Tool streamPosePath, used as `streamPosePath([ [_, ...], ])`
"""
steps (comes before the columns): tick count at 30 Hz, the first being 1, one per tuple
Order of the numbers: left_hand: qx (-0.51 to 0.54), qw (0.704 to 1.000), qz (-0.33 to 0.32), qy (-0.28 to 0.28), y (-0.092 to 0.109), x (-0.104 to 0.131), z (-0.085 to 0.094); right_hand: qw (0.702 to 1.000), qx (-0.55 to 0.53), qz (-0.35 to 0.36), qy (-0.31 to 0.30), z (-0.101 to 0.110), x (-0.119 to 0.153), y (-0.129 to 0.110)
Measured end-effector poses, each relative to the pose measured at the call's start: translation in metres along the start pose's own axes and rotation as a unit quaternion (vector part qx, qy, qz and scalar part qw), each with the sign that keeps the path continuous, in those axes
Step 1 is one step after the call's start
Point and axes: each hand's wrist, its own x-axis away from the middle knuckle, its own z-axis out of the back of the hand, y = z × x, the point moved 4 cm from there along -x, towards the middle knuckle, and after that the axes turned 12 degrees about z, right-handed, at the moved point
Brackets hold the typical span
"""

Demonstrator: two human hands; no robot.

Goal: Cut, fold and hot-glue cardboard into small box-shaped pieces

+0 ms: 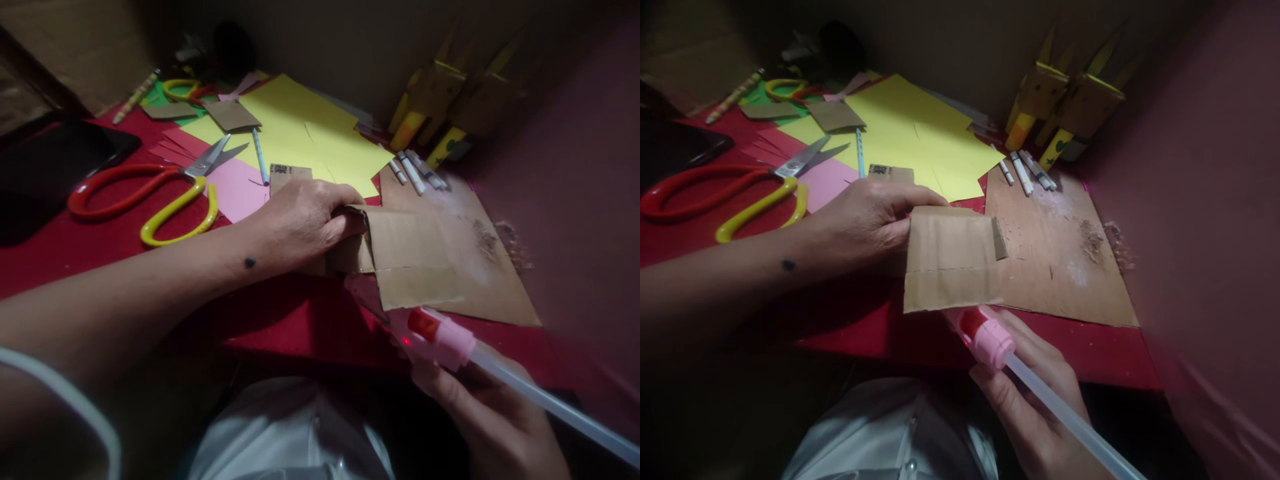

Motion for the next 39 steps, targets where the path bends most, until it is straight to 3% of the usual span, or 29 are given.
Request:
streamPosePath([
  [6, 0.002, 1.0, 0.002, -0.005, 0.001, 0.001, 0.0, 0.999, -0.015, 0.011, -0.033, -0.005, -0.006, -0.013],
  [14, -0.017, 1.0, 0.0, -0.002, 0.001, 0.0, 0.0, 1.0, -0.015, 0.0, -0.018, 0.01, 0.011, 0.017],
  [19, -0.017, 1.0, -0.002, 0.003, 0.001, 0.0, 0.0, 0.999, -0.022, 0.01, -0.049, 0.007, 0.01, 0.016],
  [25, -0.024, 1.0, 0.003, -0.002, 0.003, 0.0, 0.0, 1.0, 0.0, 0.0, -0.028, 0.013, 0.011, 0.022],
  [28, -0.03, 1.0, 0.007, -0.003, 0.003, 0.0, 0.0, 0.999, 0.004, 0.021, -0.03, 0.015, 0.005, 0.017],
  [33, -0.022, 1.0, 0.005, -0.004, 0.002, 0.0, 0.0, 0.988, 0.014, 0.078, -0.13, 0.014, -0.008, 0.006],
  [39, -0.007, 1.0, 0.003, -0.009, 0.001, 0.0, -0.001, 0.991, 0.021, 0.087, -0.097, 0.025, -0.001, 0.012],
])
